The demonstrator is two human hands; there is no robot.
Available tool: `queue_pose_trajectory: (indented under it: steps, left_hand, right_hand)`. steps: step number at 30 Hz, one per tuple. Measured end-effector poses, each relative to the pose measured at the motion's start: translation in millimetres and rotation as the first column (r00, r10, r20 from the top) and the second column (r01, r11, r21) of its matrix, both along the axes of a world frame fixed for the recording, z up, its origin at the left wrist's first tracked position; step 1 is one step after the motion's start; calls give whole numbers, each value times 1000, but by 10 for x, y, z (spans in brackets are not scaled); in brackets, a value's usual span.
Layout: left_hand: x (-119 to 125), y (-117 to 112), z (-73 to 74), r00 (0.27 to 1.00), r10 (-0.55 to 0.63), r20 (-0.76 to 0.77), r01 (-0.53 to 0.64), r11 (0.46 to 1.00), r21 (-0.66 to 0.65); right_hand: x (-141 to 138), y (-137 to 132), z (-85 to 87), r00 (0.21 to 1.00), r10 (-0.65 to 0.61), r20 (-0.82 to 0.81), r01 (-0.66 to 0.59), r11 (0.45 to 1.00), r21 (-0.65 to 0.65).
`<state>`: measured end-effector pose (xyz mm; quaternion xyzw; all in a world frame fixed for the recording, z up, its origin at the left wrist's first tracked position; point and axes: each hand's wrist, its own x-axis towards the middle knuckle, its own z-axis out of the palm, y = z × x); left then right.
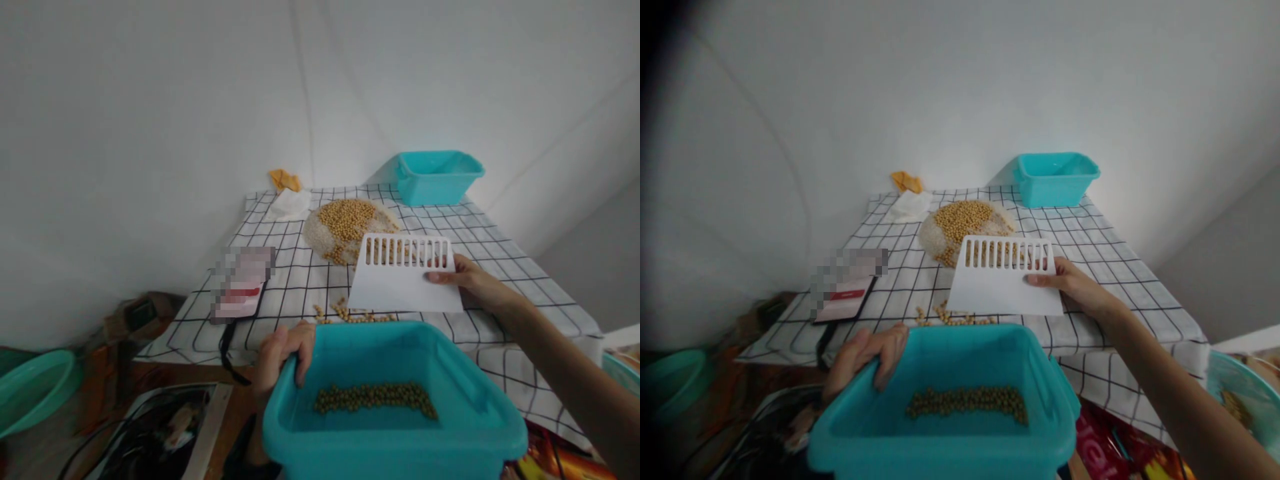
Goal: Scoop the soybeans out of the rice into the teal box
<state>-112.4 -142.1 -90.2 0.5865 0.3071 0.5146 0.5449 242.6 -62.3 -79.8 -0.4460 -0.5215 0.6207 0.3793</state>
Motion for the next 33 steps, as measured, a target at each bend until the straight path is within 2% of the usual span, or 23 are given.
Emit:
queue_pose_trajectory:
  steps: [3,6,10,14,18,25,33]
  left_hand:
    - [40,-22,-13,998,-3,69,3,1000,3]
    - [65,-39,-27,995,9,97,-10,1000,10]
    - [87,-57,-33,995,49,87,-49,999,-8]
    - [92,-60,-29,996,63,59,-62,998,-24]
    - [84,-65,-26,997,42,65,-41,999,-23]
    - [91,-87,-22,996,83,16,-83,996,-43]
    - [96,-71,-32,996,83,37,-82,996,-36]
  right_hand:
    - [4,35,-23,998,-61,-11,61,997,42]
    - [-38,115,-19,998,-46,43,43,997,64]
    - [-257,263,76,991,39,125,-51,994,95]
    - [-516,380,171,966,203,162,-228,962,153]
    - [-563,386,146,945,289,151,-311,938,154]
    - [-456,323,66,954,273,122,-288,948,132]
    - [-475,305,106,955,278,103,-288,952,106]
